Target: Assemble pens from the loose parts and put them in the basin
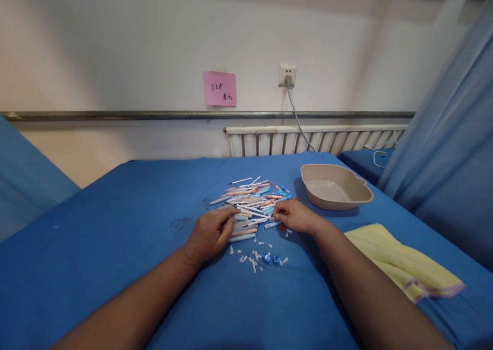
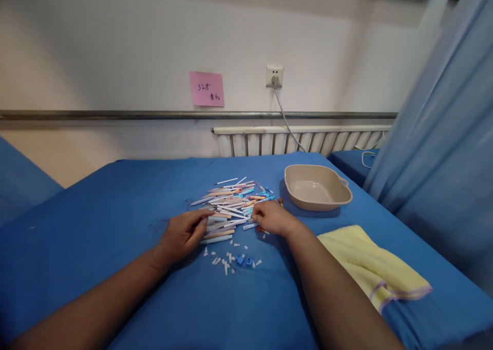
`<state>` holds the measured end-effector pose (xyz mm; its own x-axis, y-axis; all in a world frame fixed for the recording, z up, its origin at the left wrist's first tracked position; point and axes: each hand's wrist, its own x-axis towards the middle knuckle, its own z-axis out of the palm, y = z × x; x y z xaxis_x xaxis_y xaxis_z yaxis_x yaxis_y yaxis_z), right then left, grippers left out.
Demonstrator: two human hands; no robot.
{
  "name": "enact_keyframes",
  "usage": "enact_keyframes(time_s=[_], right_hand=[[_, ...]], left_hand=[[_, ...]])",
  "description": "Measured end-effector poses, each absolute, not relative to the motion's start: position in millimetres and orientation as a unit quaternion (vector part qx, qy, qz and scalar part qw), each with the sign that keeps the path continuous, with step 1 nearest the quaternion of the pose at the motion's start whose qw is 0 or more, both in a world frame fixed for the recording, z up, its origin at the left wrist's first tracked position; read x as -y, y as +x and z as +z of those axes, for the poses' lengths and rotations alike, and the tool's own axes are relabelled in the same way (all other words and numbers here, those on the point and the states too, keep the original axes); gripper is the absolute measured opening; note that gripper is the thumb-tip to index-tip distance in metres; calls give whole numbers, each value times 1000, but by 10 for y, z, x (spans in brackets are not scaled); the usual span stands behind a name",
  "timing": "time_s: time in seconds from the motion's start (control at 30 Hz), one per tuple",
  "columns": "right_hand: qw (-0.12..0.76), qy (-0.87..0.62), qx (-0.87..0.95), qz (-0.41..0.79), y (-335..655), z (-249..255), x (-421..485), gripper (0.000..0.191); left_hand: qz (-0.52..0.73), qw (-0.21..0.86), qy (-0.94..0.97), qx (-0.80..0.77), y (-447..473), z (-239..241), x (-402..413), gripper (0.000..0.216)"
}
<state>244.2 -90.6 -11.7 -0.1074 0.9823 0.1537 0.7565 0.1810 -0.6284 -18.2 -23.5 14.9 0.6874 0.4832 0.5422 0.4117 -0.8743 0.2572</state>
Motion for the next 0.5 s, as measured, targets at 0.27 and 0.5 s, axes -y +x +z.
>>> enact_keyframes(time_s=[0.27,0.5], right_hand=[[253,-624,723,158,2372,-57,923,11],[294,-591,747,83,2305,67,957,17]], left_hand=[[316,37,896,-310,-251,191,143,29],[228,76,933,-267,-128,191,167,24]])
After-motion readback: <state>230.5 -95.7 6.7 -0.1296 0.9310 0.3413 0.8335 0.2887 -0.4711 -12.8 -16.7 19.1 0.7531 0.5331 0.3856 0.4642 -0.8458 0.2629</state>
